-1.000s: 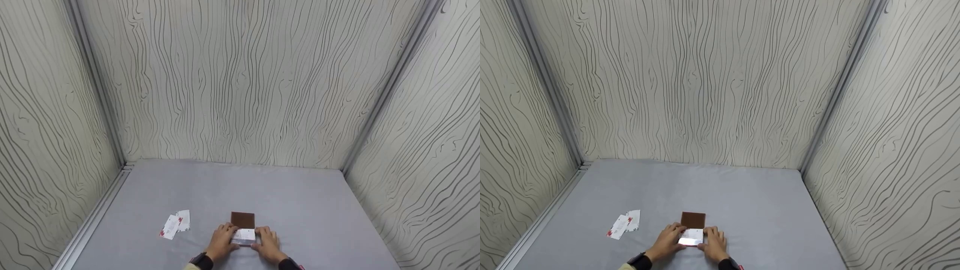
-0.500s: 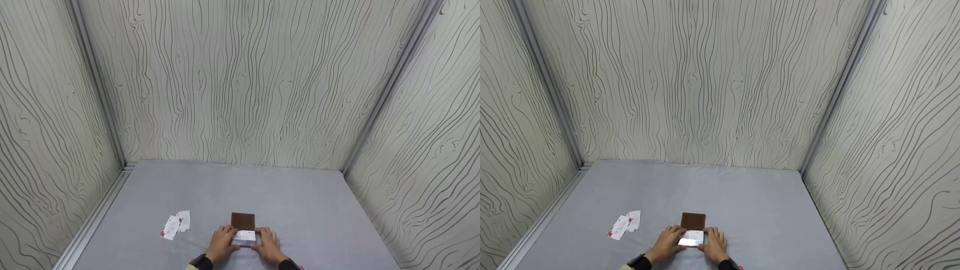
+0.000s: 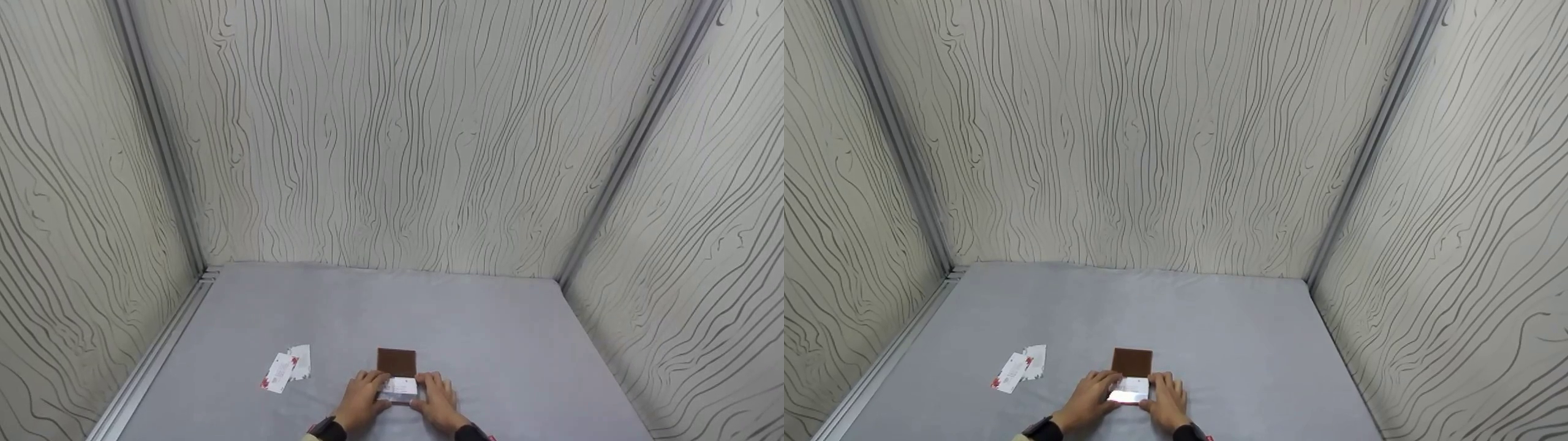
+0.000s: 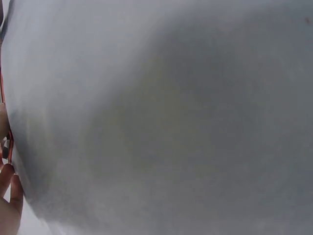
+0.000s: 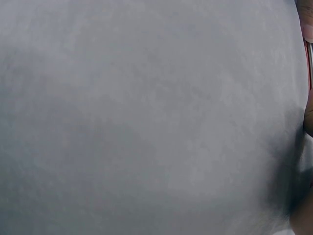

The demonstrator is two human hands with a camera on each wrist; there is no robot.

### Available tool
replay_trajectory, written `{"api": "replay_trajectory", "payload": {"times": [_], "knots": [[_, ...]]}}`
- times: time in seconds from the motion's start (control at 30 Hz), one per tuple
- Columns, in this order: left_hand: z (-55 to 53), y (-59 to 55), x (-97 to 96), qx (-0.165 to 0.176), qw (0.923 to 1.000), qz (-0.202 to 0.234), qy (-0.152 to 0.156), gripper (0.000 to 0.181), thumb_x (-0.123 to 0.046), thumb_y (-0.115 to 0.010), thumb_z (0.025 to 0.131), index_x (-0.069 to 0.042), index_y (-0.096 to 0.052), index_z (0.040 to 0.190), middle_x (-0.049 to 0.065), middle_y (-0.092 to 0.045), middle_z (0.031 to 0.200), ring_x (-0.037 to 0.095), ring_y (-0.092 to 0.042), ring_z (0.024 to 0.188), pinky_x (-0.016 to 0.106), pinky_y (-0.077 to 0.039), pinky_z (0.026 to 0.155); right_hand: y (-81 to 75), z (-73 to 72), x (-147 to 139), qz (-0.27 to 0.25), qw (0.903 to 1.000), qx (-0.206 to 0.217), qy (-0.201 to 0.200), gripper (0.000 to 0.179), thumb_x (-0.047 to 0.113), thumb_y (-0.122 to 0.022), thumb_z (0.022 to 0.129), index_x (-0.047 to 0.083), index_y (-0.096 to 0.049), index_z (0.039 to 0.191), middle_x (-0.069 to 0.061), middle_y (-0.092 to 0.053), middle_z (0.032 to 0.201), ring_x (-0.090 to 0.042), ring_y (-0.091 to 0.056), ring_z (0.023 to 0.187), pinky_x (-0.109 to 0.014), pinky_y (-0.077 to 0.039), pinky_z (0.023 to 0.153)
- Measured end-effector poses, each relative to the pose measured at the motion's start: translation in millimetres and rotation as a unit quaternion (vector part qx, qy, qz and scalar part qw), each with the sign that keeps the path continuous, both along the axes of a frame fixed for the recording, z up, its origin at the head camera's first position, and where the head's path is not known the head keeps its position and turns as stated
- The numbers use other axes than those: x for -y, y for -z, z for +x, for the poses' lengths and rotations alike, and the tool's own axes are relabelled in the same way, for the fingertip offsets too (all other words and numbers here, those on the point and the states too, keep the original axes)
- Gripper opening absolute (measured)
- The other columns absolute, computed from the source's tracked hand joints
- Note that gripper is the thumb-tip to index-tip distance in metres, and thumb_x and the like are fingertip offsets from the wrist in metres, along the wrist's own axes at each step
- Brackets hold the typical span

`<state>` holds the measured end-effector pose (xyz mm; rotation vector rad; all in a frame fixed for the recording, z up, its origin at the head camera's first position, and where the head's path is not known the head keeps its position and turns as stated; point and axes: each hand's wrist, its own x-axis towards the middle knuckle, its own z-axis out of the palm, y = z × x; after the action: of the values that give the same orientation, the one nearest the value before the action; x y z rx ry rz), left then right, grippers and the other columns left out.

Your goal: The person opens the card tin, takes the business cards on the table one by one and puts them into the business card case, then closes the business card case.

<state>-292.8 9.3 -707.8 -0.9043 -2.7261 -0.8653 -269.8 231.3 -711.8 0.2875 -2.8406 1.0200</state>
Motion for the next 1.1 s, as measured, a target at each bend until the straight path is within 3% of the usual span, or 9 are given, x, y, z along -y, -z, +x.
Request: {"api": "replay_trajectory", "payload": {"times": [0.2, 0.47, 0.6, 1.1], "knots": [[-0.1, 4.8, 3.9, -0.016, 0.9991, 0.037, -0.01, 0.045, -0.023, -0.07, 0.091, -0.003, -0.058, 0.13, 0.011, -0.064, 0.119, 0.029, -0.056, 0.108, 0.047, -0.047, 0.086, 0.6, 0.2, 1, 0.002, 1.0, -0.005, -0.001, 0.041, 0.018, -0.079, 0.078, 0.009, -0.057, 0.111, -0.012, -0.051, 0.118, -0.028, -0.041, 0.093, -0.041, -0.033, 0.074], [-4.4, 11.7, 13.1, -0.066, 0.9876, 0.108, -0.093, 0.011, -0.008, -0.063, 0.094, -0.004, -0.066, 0.103, 0.001, -0.058, 0.092, 0.021, -0.059, 0.084, 0.039, -0.049, 0.073, 2.0, -2.8, 0, 0.003, 1.0, 0.008, -0.001, 0.04, 0.015, -0.078, 0.079, 0.008, -0.057, 0.113, -0.013, -0.051, 0.121, -0.031, -0.042, 0.097, -0.046, -0.034, 0.079], [-5.8, 11.4, 20.9, -0.077, 0.9831, 0.099, -0.133, 0.001, -0.005, -0.065, 0.091, -0.006, -0.065, 0.091, -0.001, -0.056, 0.083, 0.02, -0.058, 0.076, 0.038, -0.049, 0.066, 1.8, -2.8, -1, 0.001, 0.9999, 0.013, -0.002, 0.041, 0.015, -0.078, 0.079, 0.008, -0.057, 0.113, -0.013, -0.051, 0.12, -0.031, -0.041, 0.097, -0.045, -0.034, 0.079], [-8.2, 12.8, 41.0, -0.103, 0.9706, 0.017, -0.217, 0.012, -0.013, -0.074, 0.086, -0.01, -0.064, 0.079, 0.0, -0.056, 0.073, 0.021, -0.056, 0.066, 0.037, -0.044, 0.057, -0.7, -0.6, -1, -0.008, 0.9999, 0.006, -0.009, 0.042, 0.018, -0.079, 0.079, 0.008, -0.056, 0.112, -0.012, -0.05, 0.119, -0.029, -0.039, 0.094, -0.043, -0.032, 0.077]]}}
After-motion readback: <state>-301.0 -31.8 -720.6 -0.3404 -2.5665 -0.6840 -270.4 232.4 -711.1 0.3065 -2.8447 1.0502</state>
